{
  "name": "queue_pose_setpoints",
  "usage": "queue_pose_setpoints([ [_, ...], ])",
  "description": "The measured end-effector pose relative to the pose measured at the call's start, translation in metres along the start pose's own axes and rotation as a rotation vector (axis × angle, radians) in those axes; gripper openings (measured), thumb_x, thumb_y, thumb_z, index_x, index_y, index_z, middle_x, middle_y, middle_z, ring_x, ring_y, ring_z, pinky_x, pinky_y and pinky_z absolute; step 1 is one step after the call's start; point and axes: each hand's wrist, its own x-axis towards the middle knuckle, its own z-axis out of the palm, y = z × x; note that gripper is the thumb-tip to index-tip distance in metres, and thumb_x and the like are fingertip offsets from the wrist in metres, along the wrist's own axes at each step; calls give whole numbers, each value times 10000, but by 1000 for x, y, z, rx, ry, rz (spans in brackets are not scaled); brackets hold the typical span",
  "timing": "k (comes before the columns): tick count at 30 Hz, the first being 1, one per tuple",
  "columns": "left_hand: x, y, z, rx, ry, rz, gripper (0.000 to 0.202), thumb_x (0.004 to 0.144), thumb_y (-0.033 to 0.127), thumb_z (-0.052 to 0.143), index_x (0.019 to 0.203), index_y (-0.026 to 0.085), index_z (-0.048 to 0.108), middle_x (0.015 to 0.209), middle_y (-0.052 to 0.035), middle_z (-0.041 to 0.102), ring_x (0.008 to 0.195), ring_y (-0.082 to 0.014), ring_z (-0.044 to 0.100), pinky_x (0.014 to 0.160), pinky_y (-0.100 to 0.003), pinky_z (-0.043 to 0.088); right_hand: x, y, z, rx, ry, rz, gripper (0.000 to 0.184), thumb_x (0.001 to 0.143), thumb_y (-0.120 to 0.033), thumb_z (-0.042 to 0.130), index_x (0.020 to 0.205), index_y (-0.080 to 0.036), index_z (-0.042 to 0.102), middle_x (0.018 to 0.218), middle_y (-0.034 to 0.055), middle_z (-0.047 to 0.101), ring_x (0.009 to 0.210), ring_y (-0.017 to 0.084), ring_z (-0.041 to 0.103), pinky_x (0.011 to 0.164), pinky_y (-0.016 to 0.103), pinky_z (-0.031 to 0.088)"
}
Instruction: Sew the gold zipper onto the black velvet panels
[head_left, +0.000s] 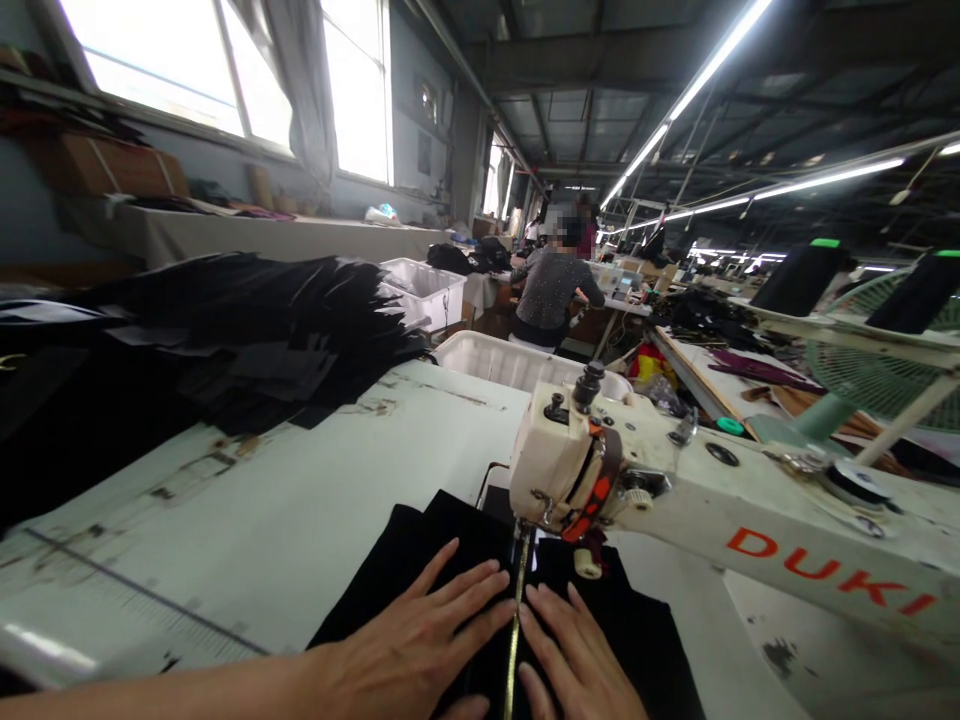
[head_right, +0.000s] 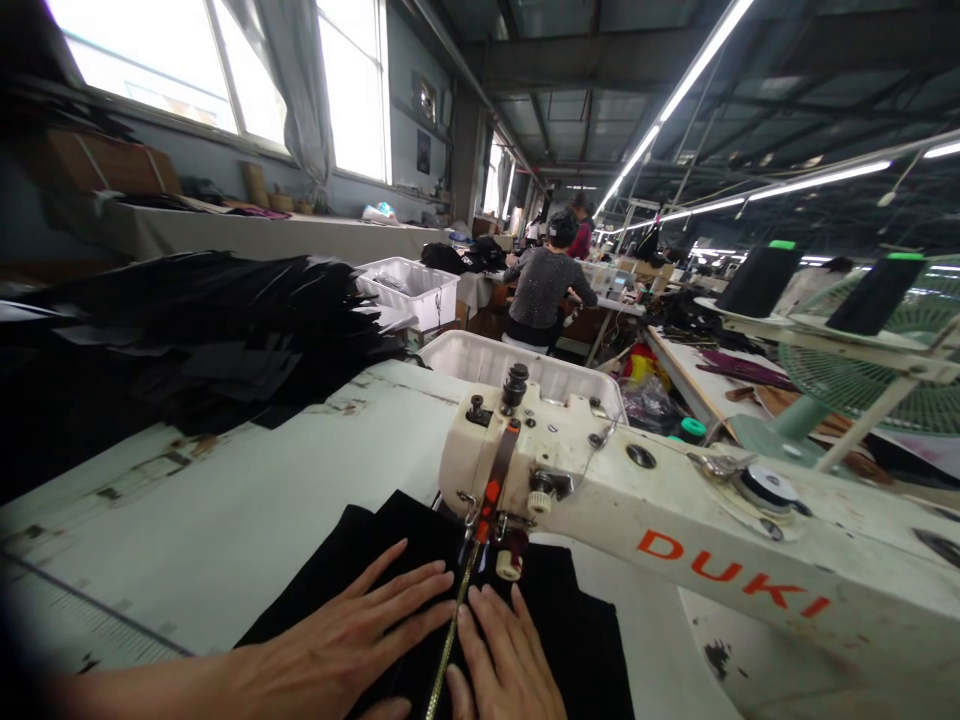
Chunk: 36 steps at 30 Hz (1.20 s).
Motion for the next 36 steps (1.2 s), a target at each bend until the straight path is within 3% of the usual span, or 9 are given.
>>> queue_pose_setpoints([
  [5, 2, -2, 0, 6, -51, -10, 682, 886, 215, 642, 1501, 204, 347, 1505, -118, 363, 1403, -302, 321, 1157, -549, 194, -1, 2, 3, -35, -6, -66, 331, 928, -293, 550, 1219, -168, 644, 1239, 35, 652, 1089, 183, 659, 931, 248, 560],
  [9, 0, -4, -1, -16, -19, 10, 715, 886, 212, 647, 1516, 242, 311, 1511, -102, 361, 1404, -293, 326, 1164, -549, 167, -1, 2, 4, -41, 3, -67, 318, 920, -287, 549, 1196, -170, 657, 1218, 41, 663, 1078, 179, 664, 946, 248, 553],
  [16, 2, -5, 0, -19, -62, -3, 762, 854, 193, 684, 1515, 270, 314, 1515, -96, 365, 1401, -303, 339, 1157, -573, 160, -5, 3, 9, -89, 0, -105, 339, 916, -282, 530, 1210, -163, 649, 1243, 31, 647, 1072, 186, 667, 891, 253, 581],
  [30, 0, -9, 4, -13, -20, 13, 783, 858, 218, 704, 1521, 286, 294, 1513, -87, 368, 1391, -303, 354, 1156, -567, 167, -7, 4, 11, -27, 7, -88, 332, 911, -275, 558, 1209, -163, 649, 1230, 35, 657, 1087, 167, 658, 960, 218, 536],
  [36, 0, -9, 1, -16, -69, 17, 775, 856, 204, 706, 1519, 255, 307, 1519, -97, 348, 1396, -303, 342, 1154, -564, 156, -5, 4, 10, -51, -5, -101, 331, 916, -267, 534, 1206, -151, 645, 1228, 35, 658, 1075, 177, 665, 929, 252, 559],
])
